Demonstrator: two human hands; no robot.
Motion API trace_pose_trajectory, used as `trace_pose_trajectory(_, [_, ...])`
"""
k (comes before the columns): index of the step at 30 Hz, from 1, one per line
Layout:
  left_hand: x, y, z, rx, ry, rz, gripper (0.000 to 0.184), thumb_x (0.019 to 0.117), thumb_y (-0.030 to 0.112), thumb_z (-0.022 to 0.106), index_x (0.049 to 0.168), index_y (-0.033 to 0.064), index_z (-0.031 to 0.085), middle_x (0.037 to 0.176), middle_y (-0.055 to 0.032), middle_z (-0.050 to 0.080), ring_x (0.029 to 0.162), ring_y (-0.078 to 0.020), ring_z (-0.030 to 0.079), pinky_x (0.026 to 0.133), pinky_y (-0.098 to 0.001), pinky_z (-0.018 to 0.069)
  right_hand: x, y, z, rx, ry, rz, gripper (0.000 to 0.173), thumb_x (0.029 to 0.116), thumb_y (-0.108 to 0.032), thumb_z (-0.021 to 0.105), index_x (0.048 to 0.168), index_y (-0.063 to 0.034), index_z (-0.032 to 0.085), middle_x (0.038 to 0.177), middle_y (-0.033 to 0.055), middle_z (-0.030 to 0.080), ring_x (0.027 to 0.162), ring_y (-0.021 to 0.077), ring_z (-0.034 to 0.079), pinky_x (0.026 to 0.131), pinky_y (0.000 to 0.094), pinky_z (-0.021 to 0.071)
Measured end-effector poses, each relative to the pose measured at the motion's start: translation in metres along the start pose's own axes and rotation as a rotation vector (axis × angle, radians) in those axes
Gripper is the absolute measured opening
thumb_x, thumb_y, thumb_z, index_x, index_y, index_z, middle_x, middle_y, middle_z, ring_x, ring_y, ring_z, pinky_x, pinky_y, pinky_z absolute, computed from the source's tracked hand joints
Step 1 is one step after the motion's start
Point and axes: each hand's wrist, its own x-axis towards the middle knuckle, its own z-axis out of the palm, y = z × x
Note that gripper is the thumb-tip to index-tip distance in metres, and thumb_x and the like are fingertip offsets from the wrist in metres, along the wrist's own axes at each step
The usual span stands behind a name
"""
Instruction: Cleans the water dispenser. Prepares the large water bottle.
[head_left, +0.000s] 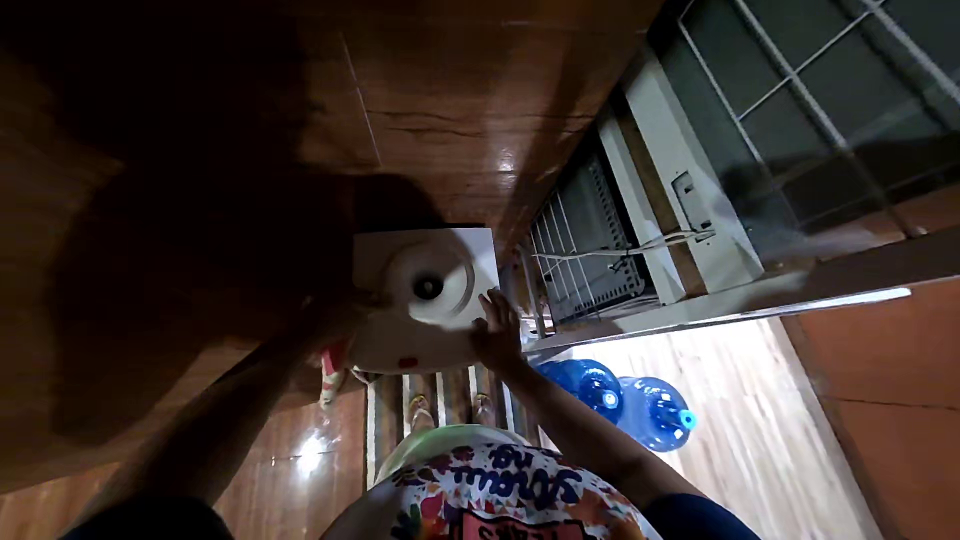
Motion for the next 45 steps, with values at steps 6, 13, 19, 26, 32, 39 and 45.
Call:
trace_pose_trajectory(6, [0.059, 0.066, -0.036, 0.201, 0.201, 0.278, 0.047, 0.1021, 0.005, 0.057, 0.145, 0.0239, 0.060, 0.159, -0.0066, 0.046, 0.148, -0.0400, 0.038, 0.117, -0.0620, 0.0336, 0.002, -0.003, -0.010, 0.033, -0.131, 0.049, 0.056, 0.1003, -0.033, 0.053, 0.149, -0.0057, 0.052, 0.159, 0.0185, 0.042, 0.151, 0.0368, 0.032, 0.122, 0.0544, 0.0277])
trace_pose_trajectory(13, [0.143, 0.087, 0.009, 0.287, 0.035, 0.447, 0.059, 0.0949, 0.005, 0.068, 0.150, 0.0212, 0.053, 0.153, -0.0170, 0.049, 0.139, -0.0418, 0.047, 0.111, -0.0599, 0.0425, 0.001, -0.001, -0.007, -0.009, -0.137, 0.038, 0.060, 0.1019, -0.037, 0.047, 0.152, -0.0039, 0.048, 0.158, 0.0159, 0.045, 0.151, 0.0395, 0.032, 0.124, 0.0559, 0.0245])
trace_pose_trajectory(19, [0.137, 0.070, -0.011, 0.363, 0.050, 0.361, 0.056, 0.1011, 0.004, 0.058, 0.152, 0.0266, 0.051, 0.161, -0.0069, 0.044, 0.149, -0.0430, 0.035, 0.119, -0.0614, 0.0311, 0.002, -0.006, -0.015, -0.013, -0.217, 0.097, 0.060, 0.1036, -0.037, 0.047, 0.156, -0.0081, 0.042, 0.163, 0.0119, 0.039, 0.154, 0.0350, 0.027, 0.125, 0.0548, 0.0223])
trace_pose_trajectory(26, [0.130, 0.093, 0.000, 0.386, 0.035, 0.530, 0.062, 0.0917, -0.003, 0.067, 0.147, 0.0231, 0.057, 0.159, -0.0084, 0.045, 0.145, -0.0429, 0.040, 0.114, -0.0605, 0.0381, 0.003, -0.008, -0.014, -0.068, -0.225, 0.071, 0.060, 0.1033, -0.039, 0.045, 0.154, -0.0056, 0.046, 0.161, 0.0147, 0.041, 0.153, 0.0375, 0.028, 0.124, 0.0559, 0.0226])
trace_pose_trajectory(32, [0.074, 0.064, -0.003, 0.292, 0.080, 0.136, 0.052, 0.0996, 0.008, 0.062, 0.150, 0.0178, 0.052, 0.152, -0.0156, 0.049, 0.132, -0.0464, 0.051, 0.103, -0.0627, 0.0481, -0.001, -0.003, -0.008, -0.032, -0.173, 0.043, 0.060, 0.1009, -0.037, 0.050, 0.151, -0.0043, 0.049, 0.160, 0.0158, 0.042, 0.153, 0.0371, 0.029, 0.124, 0.0548, 0.0250])
trace_pose_trajectory(39, [-0.016, 0.099, 0.032, 0.193, -0.051, -0.070, 0.053, 0.1014, 0.011, 0.060, 0.153, 0.0176, 0.049, 0.161, -0.0100, 0.043, 0.137, -0.0413, 0.050, 0.104, -0.0598, 0.0478, -0.004, -0.004, -0.002, 0.054, 0.052, 0.027, 0.047, 0.0974, -0.024, 0.052, 0.139, -0.0040, 0.061, 0.148, 0.0204, 0.054, 0.142, 0.0391, 0.047, 0.112, 0.0542, 0.0438])
trace_pose_trajectory(45, [0.012, 0.068, 0.008, 0.049, 0.038, -0.030, 0.039, 0.1040, 0.020, 0.060, 0.143, 0.0140, 0.060, 0.147, -0.0180, 0.054, 0.137, -0.0424, 0.048, 0.111, -0.0599, 0.0418, 0.002, -0.012, -0.016, 0.035, -0.158, 0.115, 0.055, 0.1004, -0.033, 0.056, 0.149, -0.0069, 0.052, 0.158, 0.0201, 0.042, 0.149, 0.0375, 0.036, 0.118, 0.0521, 0.0370])
